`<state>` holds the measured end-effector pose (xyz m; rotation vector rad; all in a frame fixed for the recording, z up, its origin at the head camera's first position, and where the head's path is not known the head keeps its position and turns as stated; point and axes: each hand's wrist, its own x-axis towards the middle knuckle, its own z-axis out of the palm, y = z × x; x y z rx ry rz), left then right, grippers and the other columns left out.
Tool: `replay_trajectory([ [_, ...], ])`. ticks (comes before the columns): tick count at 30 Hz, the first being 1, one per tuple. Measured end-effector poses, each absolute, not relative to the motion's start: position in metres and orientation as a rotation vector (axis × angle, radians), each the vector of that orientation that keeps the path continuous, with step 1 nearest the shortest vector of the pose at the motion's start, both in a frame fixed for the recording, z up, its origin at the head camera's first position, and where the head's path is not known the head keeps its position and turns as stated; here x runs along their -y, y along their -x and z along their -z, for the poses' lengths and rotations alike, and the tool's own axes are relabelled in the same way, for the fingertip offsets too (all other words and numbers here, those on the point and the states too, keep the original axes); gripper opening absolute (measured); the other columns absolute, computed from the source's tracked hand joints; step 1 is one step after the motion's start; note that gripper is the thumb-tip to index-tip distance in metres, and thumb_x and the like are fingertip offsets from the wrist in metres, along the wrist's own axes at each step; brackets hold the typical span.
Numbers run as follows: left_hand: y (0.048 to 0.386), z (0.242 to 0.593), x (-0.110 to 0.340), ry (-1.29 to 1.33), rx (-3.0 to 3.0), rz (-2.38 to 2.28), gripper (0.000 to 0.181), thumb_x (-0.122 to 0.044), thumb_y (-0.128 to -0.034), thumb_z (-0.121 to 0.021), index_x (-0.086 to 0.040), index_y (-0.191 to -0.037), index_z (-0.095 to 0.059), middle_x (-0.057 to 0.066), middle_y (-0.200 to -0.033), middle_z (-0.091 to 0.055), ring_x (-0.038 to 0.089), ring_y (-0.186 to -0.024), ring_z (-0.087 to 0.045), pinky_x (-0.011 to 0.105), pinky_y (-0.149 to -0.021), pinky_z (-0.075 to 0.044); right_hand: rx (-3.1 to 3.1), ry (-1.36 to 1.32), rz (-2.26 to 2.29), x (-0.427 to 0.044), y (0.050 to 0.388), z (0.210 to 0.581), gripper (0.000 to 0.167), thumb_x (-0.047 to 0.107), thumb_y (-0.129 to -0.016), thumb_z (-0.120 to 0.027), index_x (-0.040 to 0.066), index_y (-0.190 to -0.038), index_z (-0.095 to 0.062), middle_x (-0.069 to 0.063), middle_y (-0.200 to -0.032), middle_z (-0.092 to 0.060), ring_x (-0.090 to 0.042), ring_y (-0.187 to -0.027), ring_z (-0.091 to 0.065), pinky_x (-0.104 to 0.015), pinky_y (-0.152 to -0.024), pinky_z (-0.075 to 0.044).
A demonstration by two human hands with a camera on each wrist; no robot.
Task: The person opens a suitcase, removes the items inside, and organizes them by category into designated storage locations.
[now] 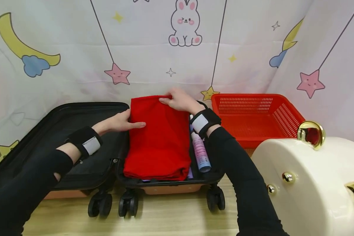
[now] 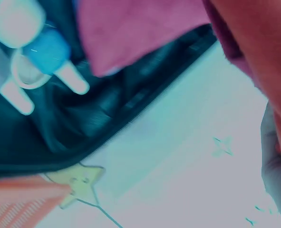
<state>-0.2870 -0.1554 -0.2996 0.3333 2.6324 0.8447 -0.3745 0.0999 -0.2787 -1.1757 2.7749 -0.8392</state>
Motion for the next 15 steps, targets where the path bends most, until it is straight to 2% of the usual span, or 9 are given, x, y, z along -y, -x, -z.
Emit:
replay_trajectory([
  [3, 0.293, 0.305, 0.151, -0.33, -2.547, -1.017, 0.056, -0.035, -0.098, -0.063, 0.0, -0.136, -0.04, 0.019, -0.123, -0.058, 0.03, -0.109, -0.054, 0.041, -0.096, -0.045, -2.7, 1.203, 0.979, -0.107, 0.368, 0.263, 0.022, 0.02, -0.101, -0.059, 0.004, -0.098, -0.075, -0.004, -0.074, -0.052, -0.021, -0.071, -0.049, -0.028, -0.066, -0.037],
  [7, 0.299, 0.311, 0.154, -0.386, -2.408, -1.194, 0.051, -0.033, -0.0979, -0.063, -0.005, -0.136, -0.044, 0.016, -0.129, -0.062, 0.027, -0.112, -0.058, 0.044, -0.105, -0.046, -2.665, 1.174, 1.107, -0.119, 0.364, 0.249, 0.021, 0.019, -0.102, -0.058, 0.004, -0.1, -0.073, -0.006, -0.077, -0.055, -0.022, -0.073, -0.05, -0.028, -0.067, -0.038],
  [9, 0.299, 0.311, 0.153, -0.41, -2.384, -1.236, 0.049, -0.033, -0.0991, -0.062, -0.005, -0.136, -0.046, 0.015, -0.128, -0.063, 0.026, -0.111, -0.06, 0.044, -0.106, -0.046, -2.676, 1.148, 1.146, -0.125, 0.366, 0.246, 0.021, 0.019, -0.101, -0.059, 0.004, -0.099, -0.073, -0.005, -0.078, -0.056, -0.021, -0.074, -0.051, -0.027, -0.068, -0.039],
  [12, 0.298, 0.31, 0.147, -0.423, -2.48, -1.204, 0.038, -0.033, -0.1027, -0.056, -0.002, -0.126, -0.054, 0.013, -0.109, -0.066, 0.023, -0.097, -0.059, 0.035, -0.091, -0.047, -2.694, 1.139, 1.148, -0.133, 0.368, 0.245, 0.021, 0.018, -0.101, -0.059, 0.004, -0.095, -0.072, -0.003, -0.073, -0.054, -0.021, -0.072, -0.05, -0.026, -0.065, -0.038],
  [15, 0.291, 0.311, 0.139, -0.413, -2.671, -1.077, 0.035, -0.033, -0.1056, -0.05, 0.001, -0.104, -0.059, 0.008, -0.081, -0.059, 0.019, -0.075, -0.055, 0.028, -0.069, -0.043, -2.721, 1.195, 1.063, -0.135, 0.373, 0.25, 0.022, 0.017, -0.101, -0.06, 0.002, -0.091, -0.073, -0.002, -0.068, -0.05, -0.022, -0.069, -0.047, -0.027, -0.064, -0.036],
])
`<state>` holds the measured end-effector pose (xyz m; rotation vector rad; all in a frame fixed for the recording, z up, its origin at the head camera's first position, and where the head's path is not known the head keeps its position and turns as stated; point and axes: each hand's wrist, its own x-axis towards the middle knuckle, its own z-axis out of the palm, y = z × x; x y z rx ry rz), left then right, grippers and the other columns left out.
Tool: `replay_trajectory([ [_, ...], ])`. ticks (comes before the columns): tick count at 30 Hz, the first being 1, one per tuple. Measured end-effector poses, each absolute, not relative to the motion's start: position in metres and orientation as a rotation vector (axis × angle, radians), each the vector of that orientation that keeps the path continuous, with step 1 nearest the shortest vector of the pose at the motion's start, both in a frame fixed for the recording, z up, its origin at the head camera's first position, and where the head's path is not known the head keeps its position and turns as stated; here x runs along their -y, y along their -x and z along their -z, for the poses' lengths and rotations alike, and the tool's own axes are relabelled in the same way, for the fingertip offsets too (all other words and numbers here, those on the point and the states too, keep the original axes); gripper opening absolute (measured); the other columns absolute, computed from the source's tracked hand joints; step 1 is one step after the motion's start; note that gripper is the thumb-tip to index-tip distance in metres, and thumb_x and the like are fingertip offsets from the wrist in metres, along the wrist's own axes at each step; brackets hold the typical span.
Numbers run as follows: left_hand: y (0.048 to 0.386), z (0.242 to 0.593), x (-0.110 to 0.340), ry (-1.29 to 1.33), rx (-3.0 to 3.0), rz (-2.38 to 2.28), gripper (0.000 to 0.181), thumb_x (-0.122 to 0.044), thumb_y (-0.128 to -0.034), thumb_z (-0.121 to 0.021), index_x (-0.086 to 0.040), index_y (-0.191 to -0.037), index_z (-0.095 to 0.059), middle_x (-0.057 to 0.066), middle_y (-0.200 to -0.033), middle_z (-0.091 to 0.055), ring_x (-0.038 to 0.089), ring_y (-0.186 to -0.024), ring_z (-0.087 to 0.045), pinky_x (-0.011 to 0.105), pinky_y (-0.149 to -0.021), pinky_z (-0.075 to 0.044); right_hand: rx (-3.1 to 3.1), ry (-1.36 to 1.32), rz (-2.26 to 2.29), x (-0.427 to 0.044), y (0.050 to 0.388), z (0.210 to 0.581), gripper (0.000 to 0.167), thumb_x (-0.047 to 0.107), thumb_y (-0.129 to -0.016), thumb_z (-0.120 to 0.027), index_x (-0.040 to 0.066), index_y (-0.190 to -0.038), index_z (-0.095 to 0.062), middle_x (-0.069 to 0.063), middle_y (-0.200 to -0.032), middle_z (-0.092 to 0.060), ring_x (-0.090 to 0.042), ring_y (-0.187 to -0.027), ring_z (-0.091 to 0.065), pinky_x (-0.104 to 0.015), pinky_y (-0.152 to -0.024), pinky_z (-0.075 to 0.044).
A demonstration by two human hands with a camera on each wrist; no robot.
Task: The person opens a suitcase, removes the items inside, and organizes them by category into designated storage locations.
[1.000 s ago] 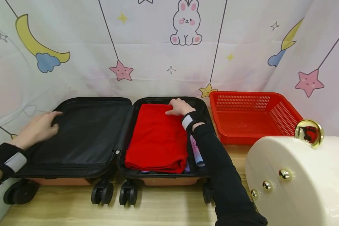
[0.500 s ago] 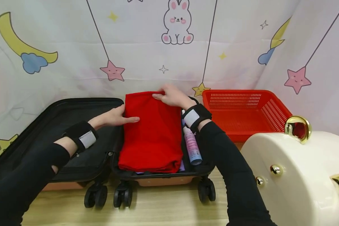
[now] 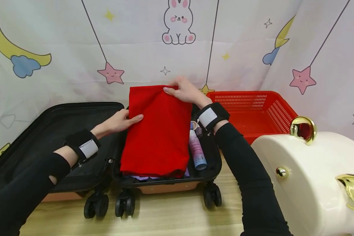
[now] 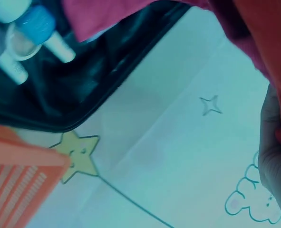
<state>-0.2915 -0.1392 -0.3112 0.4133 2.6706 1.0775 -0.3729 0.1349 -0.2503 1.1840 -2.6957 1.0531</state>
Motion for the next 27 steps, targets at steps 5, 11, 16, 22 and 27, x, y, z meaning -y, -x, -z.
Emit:
replay_trajectory([
  [5, 0.28, 0.317, 0.123, -0.358, -2.893, -0.931, 0.037, -0.027, -0.1078, -0.045, 0.002, -0.089, -0.057, 0.012, -0.074, -0.053, 0.023, -0.063, -0.056, 0.025, -0.054, -0.043, 2.741, -1.154, -0.812, -0.135, 0.38, 0.264, 0.023, 0.018, -0.1, -0.061, 0.002, -0.092, -0.076, -0.007, -0.068, -0.056, -0.023, -0.072, -0.048, -0.028, -0.067, -0.036],
  [11, 0.268, 0.322, 0.108, -0.325, -3.023, -0.887, 0.043, -0.022, -0.1079, -0.041, 0.008, -0.137, -0.05, 0.037, -0.148, -0.041, 0.045, -0.102, -0.066, 0.05, -0.08, -0.06, 2.828, -1.055, -0.607, -0.131, 0.383, 0.28, 0.026, 0.022, -0.101, -0.059, 0.005, -0.091, -0.075, -0.007, -0.067, -0.055, -0.024, -0.072, -0.05, -0.029, -0.065, -0.038],
  [16, 0.264, 0.318, 0.1, -0.315, -3.018, -0.954, 0.041, -0.022, -0.1079, -0.04, 0.004, -0.138, -0.048, 0.028, -0.128, -0.054, 0.039, -0.096, -0.064, 0.049, -0.079, -0.058, 2.842, -1.017, -0.556, -0.132, 0.385, 0.287, 0.028, 0.021, -0.102, -0.058, 0.005, -0.082, -0.069, -0.002, -0.063, -0.045, -0.023, -0.069, -0.049, -0.029, -0.063, -0.035],
  [22, 0.27, 0.313, 0.098, -0.302, -2.823, -1.236, 0.039, -0.019, -0.1088, -0.037, 0.001, -0.14, -0.047, 0.024, -0.124, -0.061, 0.037, -0.105, -0.063, 0.048, -0.092, -0.054, 2.849, -0.956, -0.769, -0.137, 0.391, 0.289, 0.029, 0.018, -0.102, -0.056, 0.0, -0.086, -0.07, -0.007, -0.063, -0.048, -0.025, -0.067, -0.048, -0.029, -0.063, -0.037],
  [27, 0.28, 0.32, 0.102, -0.194, -2.759, -1.194, 0.045, -0.017, -0.1075, -0.036, 0.006, -0.145, -0.037, 0.027, -0.138, -0.052, 0.04, -0.12, -0.056, 0.052, -0.104, -0.049, 2.983, -0.866, -0.994, -0.147, 0.397, 0.299, 0.032, 0.017, -0.1, -0.059, -0.002, -0.124, -0.063, -0.023, -0.108, -0.064, -0.03, -0.091, -0.058, -0.033, -0.081, -0.056],
])
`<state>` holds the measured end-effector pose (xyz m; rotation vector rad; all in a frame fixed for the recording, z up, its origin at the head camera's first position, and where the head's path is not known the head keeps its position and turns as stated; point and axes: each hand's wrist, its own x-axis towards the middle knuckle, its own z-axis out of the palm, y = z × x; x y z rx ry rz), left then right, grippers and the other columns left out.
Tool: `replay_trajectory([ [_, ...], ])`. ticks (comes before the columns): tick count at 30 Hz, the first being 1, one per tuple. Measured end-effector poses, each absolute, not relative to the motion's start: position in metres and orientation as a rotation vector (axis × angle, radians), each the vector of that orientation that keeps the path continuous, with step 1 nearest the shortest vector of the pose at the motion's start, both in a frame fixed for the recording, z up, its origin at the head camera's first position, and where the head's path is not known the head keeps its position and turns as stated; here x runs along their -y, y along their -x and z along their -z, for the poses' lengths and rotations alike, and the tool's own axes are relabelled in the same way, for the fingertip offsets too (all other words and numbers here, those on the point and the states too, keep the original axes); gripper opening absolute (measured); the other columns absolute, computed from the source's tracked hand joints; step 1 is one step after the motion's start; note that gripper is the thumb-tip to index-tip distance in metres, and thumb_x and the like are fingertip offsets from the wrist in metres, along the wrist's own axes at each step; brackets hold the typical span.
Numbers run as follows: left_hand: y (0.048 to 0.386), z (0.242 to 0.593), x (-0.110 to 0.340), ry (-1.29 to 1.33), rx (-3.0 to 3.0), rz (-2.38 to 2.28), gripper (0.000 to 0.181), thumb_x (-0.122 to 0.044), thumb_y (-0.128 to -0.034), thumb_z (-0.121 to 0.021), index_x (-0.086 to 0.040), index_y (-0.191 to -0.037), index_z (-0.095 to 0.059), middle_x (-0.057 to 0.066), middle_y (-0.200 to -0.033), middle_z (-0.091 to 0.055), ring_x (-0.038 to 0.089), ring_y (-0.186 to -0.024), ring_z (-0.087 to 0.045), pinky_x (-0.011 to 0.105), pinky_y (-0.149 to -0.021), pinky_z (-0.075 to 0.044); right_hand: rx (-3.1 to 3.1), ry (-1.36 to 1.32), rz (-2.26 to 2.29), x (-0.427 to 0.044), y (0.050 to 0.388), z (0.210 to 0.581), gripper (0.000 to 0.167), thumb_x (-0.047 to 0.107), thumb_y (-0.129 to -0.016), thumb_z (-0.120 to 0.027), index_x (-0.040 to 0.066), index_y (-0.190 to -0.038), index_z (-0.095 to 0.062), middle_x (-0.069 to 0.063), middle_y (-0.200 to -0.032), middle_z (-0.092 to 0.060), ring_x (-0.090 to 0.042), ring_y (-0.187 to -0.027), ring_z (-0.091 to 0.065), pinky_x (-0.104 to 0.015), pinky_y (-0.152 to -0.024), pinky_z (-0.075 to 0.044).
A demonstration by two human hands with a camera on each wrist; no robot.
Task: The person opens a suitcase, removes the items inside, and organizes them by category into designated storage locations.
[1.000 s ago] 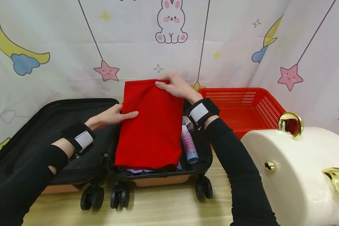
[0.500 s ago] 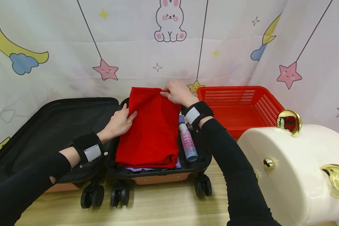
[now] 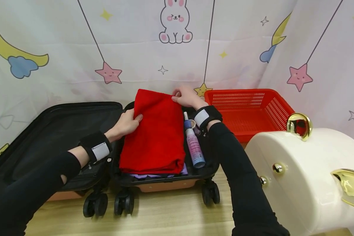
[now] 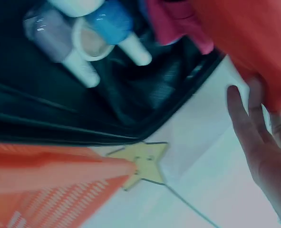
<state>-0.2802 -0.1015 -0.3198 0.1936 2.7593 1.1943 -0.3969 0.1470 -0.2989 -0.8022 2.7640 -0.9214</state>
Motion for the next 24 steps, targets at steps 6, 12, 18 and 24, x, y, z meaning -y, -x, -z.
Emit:
replay_trajectory([
  [6, 0.289, 0.329, 0.106, -0.112, -2.753, -0.915, 0.072, -0.011, -0.1011, -0.042, 0.014, -0.154, 0.0, 0.035, -0.127, -0.054, 0.035, -0.093, -0.057, 0.037, -0.078, -0.048, -2.481, 0.365, 0.844, -0.15, 0.391, 0.32, 0.071, 0.03, -0.1, -0.062, 0.003, -0.154, -0.024, -0.024, -0.129, -0.049, -0.034, -0.103, -0.062, -0.047, -0.096, -0.057],
  [12, 0.29, 0.331, 0.104, -0.094, -2.749, -0.784, 0.103, -0.012, -0.0919, -0.062, 0.011, -0.153, 0.018, 0.04, -0.153, -0.03, 0.05, -0.136, -0.044, 0.054, -0.114, -0.041, -2.312, 0.147, 0.929, -0.14, 0.386, 0.343, 0.073, 0.04, -0.097, -0.064, -0.004, -0.145, -0.03, -0.021, -0.141, -0.044, -0.04, -0.126, -0.055, -0.049, -0.108, -0.049],
  [18, 0.286, 0.335, 0.104, -0.058, -2.798, -0.75, 0.122, -0.012, -0.0864, -0.074, 0.006, -0.151, 0.028, 0.039, -0.16, -0.012, 0.056, -0.137, -0.041, 0.056, -0.116, -0.038, -2.364, 0.066, 1.101, -0.134, 0.383, 0.35, 0.066, 0.031, -0.096, -0.066, -0.005, -0.142, -0.035, -0.023, -0.139, -0.048, -0.04, -0.129, -0.051, -0.054, -0.105, -0.05],
  [24, 0.285, 0.334, 0.104, -0.058, -2.796, -0.687, 0.124, -0.015, -0.0858, -0.075, 0.001, -0.153, 0.029, 0.033, -0.165, 0.005, 0.058, -0.146, -0.024, 0.062, -0.118, -0.031, -2.872, 0.327, 0.659, -0.117, 0.374, 0.35, 0.025, 0.025, -0.1, -0.057, 0.001, -0.098, -0.061, -0.013, -0.085, -0.056, -0.032, -0.078, -0.061, -0.036, -0.065, -0.054],
])
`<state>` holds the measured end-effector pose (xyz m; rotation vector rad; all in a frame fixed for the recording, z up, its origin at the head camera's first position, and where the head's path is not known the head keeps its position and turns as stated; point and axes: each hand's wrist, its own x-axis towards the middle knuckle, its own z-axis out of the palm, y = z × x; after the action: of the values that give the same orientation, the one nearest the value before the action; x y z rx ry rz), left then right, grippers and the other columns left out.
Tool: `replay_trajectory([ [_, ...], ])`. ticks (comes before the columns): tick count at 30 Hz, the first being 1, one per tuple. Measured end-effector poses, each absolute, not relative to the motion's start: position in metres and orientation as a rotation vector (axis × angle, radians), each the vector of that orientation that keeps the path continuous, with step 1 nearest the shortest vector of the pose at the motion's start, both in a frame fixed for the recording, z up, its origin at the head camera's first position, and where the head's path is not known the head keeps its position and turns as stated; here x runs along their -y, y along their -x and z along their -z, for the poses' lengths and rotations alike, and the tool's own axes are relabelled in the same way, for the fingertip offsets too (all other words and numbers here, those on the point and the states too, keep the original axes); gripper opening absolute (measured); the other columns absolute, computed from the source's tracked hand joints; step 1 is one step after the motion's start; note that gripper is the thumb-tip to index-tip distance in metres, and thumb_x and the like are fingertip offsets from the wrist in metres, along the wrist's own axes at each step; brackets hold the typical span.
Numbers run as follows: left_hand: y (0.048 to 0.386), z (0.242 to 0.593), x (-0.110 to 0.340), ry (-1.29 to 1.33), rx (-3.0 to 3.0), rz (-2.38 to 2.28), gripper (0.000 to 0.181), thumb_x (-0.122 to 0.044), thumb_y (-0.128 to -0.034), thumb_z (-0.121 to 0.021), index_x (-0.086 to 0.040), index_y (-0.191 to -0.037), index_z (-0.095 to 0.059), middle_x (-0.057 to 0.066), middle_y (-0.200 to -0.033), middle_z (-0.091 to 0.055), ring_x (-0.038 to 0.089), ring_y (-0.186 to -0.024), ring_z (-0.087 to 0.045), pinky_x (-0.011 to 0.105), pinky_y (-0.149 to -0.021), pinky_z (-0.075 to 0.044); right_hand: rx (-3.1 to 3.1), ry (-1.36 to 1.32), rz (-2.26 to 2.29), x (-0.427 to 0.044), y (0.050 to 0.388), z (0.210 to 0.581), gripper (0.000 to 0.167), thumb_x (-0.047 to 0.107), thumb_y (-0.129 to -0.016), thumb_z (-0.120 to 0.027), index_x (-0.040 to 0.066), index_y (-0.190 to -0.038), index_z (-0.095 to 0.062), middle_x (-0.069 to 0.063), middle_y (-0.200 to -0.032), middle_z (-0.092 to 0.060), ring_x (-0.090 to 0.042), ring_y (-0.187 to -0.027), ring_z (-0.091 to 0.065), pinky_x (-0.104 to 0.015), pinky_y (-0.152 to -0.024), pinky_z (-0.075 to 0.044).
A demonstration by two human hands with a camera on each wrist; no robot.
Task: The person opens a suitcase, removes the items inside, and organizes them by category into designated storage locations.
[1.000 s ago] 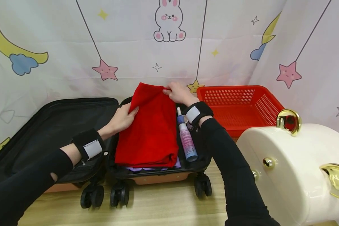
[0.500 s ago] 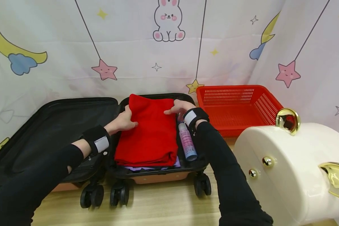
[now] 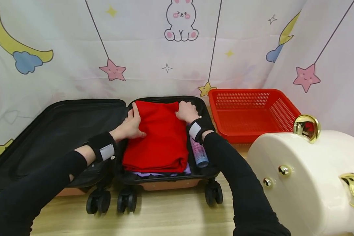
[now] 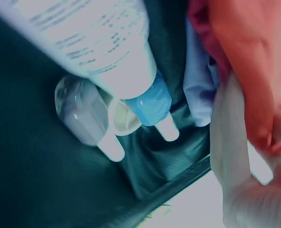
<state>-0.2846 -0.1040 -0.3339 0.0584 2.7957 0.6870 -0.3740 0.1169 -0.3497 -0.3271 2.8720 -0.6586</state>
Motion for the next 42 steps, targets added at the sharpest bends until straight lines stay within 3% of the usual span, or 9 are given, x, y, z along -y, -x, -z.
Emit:
replay_trajectory([
  [5, 0.283, 0.331, 0.101, -0.088, -2.779, -0.659, 0.122, -0.017, -0.0882, -0.073, 0.001, -0.152, 0.03, 0.034, -0.164, 0.008, 0.06, -0.147, -0.021, 0.062, -0.119, -0.03, -3.072, 0.442, 0.577, -0.108, 0.364, 0.351, 0.025, 0.018, -0.097, -0.054, 0.006, -0.075, -0.056, -0.009, -0.07, -0.047, -0.027, -0.061, -0.051, -0.031, -0.047, -0.041],
  [9, 0.282, 0.331, 0.099, -0.116, -2.755, -0.663, 0.121, -0.019, -0.0895, -0.072, 0.003, -0.152, 0.029, 0.034, -0.164, 0.008, 0.06, -0.147, -0.02, 0.059, -0.121, -0.028, -3.032, 0.379, 0.736, -0.111, 0.363, 0.352, 0.02, 0.022, -0.096, -0.057, 0.002, -0.094, -0.059, -0.012, -0.077, -0.053, -0.027, -0.065, -0.053, -0.031, -0.05, -0.042],
  [13, 0.28, 0.331, 0.098, -0.123, -2.724, -0.682, 0.121, -0.021, -0.0902, -0.072, 0.002, -0.152, 0.029, 0.034, -0.164, 0.009, 0.059, -0.147, -0.02, 0.059, -0.122, -0.027, -2.871, 0.249, 0.906, -0.114, 0.367, 0.351, 0.055, 0.032, -0.092, -0.066, 0.002, -0.132, -0.044, -0.021, -0.112, -0.062, -0.036, -0.094, -0.063, -0.043, -0.08, -0.058],
  [17, 0.28, 0.331, 0.099, -0.128, -2.723, -0.696, 0.12, -0.025, -0.0904, -0.071, 0.002, -0.153, 0.028, 0.034, -0.164, 0.008, 0.059, -0.146, -0.022, 0.059, -0.121, -0.027, -2.677, 0.167, 1.01, -0.11, 0.374, 0.351, 0.081, 0.033, -0.088, -0.074, -0.002, -0.146, -0.029, -0.024, -0.136, -0.053, -0.036, -0.119, -0.056, -0.044, -0.106, -0.049],
  [23, 0.28, 0.328, 0.098, -0.149, -2.72, -0.716, 0.125, -0.039, -0.0896, -0.07, 0.004, -0.152, 0.029, 0.036, -0.162, 0.014, 0.063, -0.145, -0.021, 0.063, -0.118, -0.03, -2.415, 0.192, 1.434, -0.108, 0.377, 0.332, 0.02, 0.011, -0.087, -0.071, 0.003, -0.099, -0.057, -0.004, -0.086, -0.052, -0.021, -0.083, -0.053, -0.027, -0.068, -0.043],
  [25, 0.282, 0.324, 0.096, -0.147, -2.702, -0.749, 0.129, -0.046, -0.0884, -0.07, 0.003, -0.15, 0.032, 0.035, -0.161, 0.02, 0.062, -0.147, -0.017, 0.063, -0.119, -0.029, -2.278, 0.238, 1.617, -0.112, 0.373, 0.31, 0.013, 0.007, -0.09, -0.066, 0.008, -0.1, -0.058, -0.001, -0.089, -0.058, -0.019, -0.086, -0.058, -0.027, -0.071, -0.049],
  [28, 0.287, 0.314, 0.095, -0.141, -2.648, -0.883, 0.133, -0.053, -0.0866, -0.069, 0.0, -0.149, 0.035, 0.03, -0.161, 0.027, 0.054, -0.152, -0.01, 0.061, -0.122, -0.026, -2.125, 0.31, 1.802, -0.12, 0.368, 0.271, 0.018, 0.007, -0.095, -0.061, 0.012, -0.111, -0.054, -0.001, -0.102, -0.062, -0.02, -0.091, -0.062, -0.028, -0.074, -0.054],
  [38, 0.314, 0.31, 0.081, -0.254, -2.11, -1.433, 0.113, -0.059, -0.0964, -0.051, -0.014, -0.151, 0.037, 0.011, -0.169, 0.0, 0.033, -0.156, -0.017, 0.056, -0.125, -0.023, -1.765, 0.28, 2.551, -0.149, 0.348, 0.177, 0.031, 0.006, -0.095, -0.064, 0.018, -0.119, -0.049, -0.001, -0.123, -0.059, -0.021, -0.116, -0.057, -0.029, -0.085, -0.057],
  [42, 0.321, 0.31, 0.052, -0.32, -1.646, -1.776, 0.088, -0.068, -0.0984, -0.03, -0.018, -0.162, 0.006, 0.014, -0.168, -0.017, 0.042, -0.151, -0.027, 0.061, -0.124, -0.021, -1.577, 0.153, 2.835, -0.155, 0.344, 0.159, 0.033, 0.006, -0.094, -0.066, 0.021, -0.116, -0.047, 0.0, -0.119, -0.061, -0.019, -0.116, -0.059, -0.033, -0.092, -0.056],
])
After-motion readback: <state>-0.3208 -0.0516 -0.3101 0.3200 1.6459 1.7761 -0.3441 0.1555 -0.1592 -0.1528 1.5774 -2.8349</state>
